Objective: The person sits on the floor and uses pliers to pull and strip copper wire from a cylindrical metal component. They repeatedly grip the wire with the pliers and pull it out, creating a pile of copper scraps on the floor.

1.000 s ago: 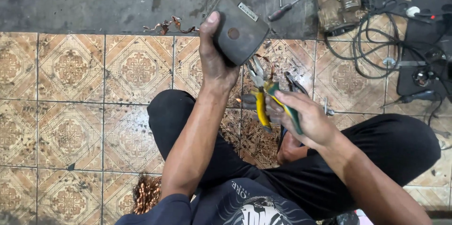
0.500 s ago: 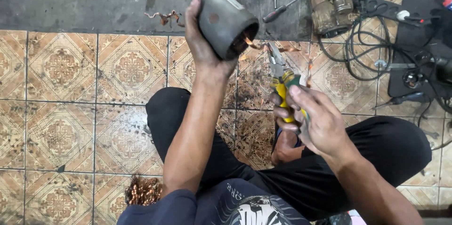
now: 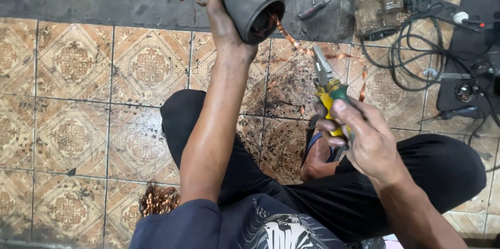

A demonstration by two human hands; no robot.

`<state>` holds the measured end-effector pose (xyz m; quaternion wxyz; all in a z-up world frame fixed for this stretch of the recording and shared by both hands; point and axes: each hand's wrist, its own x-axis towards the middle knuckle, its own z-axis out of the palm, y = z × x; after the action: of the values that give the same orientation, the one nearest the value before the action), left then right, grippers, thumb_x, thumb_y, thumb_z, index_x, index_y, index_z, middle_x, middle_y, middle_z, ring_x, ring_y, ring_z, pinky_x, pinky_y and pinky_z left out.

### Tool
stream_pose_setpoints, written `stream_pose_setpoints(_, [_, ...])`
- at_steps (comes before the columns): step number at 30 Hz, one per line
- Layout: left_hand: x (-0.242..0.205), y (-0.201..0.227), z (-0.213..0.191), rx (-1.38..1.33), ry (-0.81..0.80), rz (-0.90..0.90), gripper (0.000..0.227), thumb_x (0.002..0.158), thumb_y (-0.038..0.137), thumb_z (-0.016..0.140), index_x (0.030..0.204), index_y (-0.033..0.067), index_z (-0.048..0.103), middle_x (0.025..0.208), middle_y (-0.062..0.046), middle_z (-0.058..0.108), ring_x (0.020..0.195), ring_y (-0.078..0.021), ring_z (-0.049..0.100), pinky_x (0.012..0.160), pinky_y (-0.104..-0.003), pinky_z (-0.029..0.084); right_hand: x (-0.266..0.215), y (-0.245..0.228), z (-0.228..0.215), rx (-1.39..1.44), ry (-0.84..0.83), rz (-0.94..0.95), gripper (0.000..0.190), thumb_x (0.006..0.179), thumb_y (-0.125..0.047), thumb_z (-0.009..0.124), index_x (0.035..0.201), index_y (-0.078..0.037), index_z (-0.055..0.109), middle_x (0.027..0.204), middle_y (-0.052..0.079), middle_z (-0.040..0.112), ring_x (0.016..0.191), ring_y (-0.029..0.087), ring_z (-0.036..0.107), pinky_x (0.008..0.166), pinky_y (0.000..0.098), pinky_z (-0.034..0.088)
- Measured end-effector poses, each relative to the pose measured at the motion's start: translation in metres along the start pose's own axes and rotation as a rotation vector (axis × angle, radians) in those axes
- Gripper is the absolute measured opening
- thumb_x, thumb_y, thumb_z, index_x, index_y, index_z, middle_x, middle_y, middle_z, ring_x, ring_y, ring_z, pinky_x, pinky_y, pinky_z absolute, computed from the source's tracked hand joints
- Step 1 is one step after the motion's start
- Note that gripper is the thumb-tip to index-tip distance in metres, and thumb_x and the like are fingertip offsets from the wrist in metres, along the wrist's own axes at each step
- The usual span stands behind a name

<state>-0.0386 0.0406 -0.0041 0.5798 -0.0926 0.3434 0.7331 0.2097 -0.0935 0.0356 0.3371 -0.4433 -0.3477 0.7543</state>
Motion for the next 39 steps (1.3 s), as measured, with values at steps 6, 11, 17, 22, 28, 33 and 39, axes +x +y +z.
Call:
stream_pose_setpoints(6, [0.012, -0.011, -0.008, 0.047, 0.08, 0.026, 0.063, 0.06, 0.039, 0.076, 0.112, 0.0065, 0.06, 0.09, -0.014, 0.063, 0.075, -0.0312, 0.065, 0.06, -0.043, 0.059, 0.005, 0.005, -0.011, -0.08, 0.05, 0.059, 0.031, 0.106, -0.021, 0.05, 0.107, 0.009, 0.058, 0.087, 0.012, 0.05, 0.071, 0.015, 0.049, 0.048, 0.0221, 0.035])
stream_pose_setpoints(11, [0.021, -0.031, -0.02, 0.019, 0.173, -0.019, 0.048, 0.073, 0.045, 0.068, 0.109, 0.0146, 0.059, 0.099, -0.012, 0.057, 0.088, -0.0318, 0.059, 0.063, -0.047, 0.05, 0.017, -0.008, -0.011, -0.48, 0.154, 0.032, 0.041, 0.105, -0.04, 0.044, 0.086, -0.006, 0.057, 0.08, 0.006, 0.055, 0.062, 0.016, 0.047, 0.049, 0.03, 0.038])
stream_pose_setpoints(17, [-0.011, -0.06, -0.031, 0.017, 0.159, -0.037, 0.052, 0.075, 0.046, 0.072, 0.113, 0.0128, 0.061, 0.096, -0.008, 0.067, 0.084, -0.024, 0.067, 0.066, -0.037, 0.056, 0.048, -0.007, -0.022, -0.019, 0.48, -0.082, 0.021, 0.106, -0.029, 0.053, 0.107, -0.013, 0.067, 0.108, 0.0, 0.068, 0.095, 0.012, 0.065, 0.085, 0.0258, 0.055])
stream_pose_setpoints(22, [-0.038, -0.04, -0.014, -0.043, 0.151, -0.034, 0.082, 0.066, 0.046, 0.074, 0.135, 0.0075, 0.052, 0.111, -0.017, 0.062, 0.094, -0.0276, 0.064, 0.071, -0.037, 0.06, 0.054, 0.021, -0.018, -0.208, 0.373, -0.095, 0.03, 0.103, -0.034, 0.052, 0.078, -0.016, 0.054, 0.113, 0.005, 0.068, 0.104, 0.02, 0.06, 0.101, 0.0414, 0.044])
stream_pose_setpoints(28, [-0.043, -0.024, -0.019, -0.117, 0.184, 0.037, 0.078, 0.065, 0.047, 0.075, 0.13, 0.0081, 0.056, 0.108, -0.016, 0.064, 0.092, -0.0274, 0.065, 0.067, -0.037, 0.06, 0.056, 0.049, 0.009, -0.721, 0.322, -0.226, 0.029, 0.104, -0.037, 0.048, 0.111, -0.013, 0.062, 0.073, -0.003, 0.046, 0.056, 0.011, 0.039, 0.048, 0.0265, 0.035])
stream_pose_setpoints(33, [-0.045, -0.017, -0.022, -0.137, 0.211, -0.003, 0.077, 0.065, 0.047, 0.076, 0.129, 0.0083, 0.057, 0.109, -0.016, 0.064, 0.091, -0.0282, 0.066, 0.066, -0.036, 0.059, 0.074, 0.054, 0.024, -0.886, 0.24, -0.321, 0.044, 0.103, -0.047, 0.043, 0.102, -0.006, 0.057, 0.102, 0.008, 0.054, 0.057, 0.011, 0.045, 0.037, 0.0249, 0.042])
stream_pose_setpoints(39, [-0.045, -0.022, -0.025, -0.153, 0.19, -0.003, 0.076, 0.069, 0.047, 0.076, 0.131, 0.007, 0.056, 0.108, -0.018, 0.065, 0.091, -0.0291, 0.066, 0.067, -0.036, 0.059, 0.085, 0.061, 0.044, -0.998, 0.233, -0.448, 0.042, 0.106, -0.029, 0.047, 0.115, 0.009, 0.062, 0.136, 0.027, 0.055, 0.096, 0.033, 0.067, 0.088, 0.0433, 0.06])
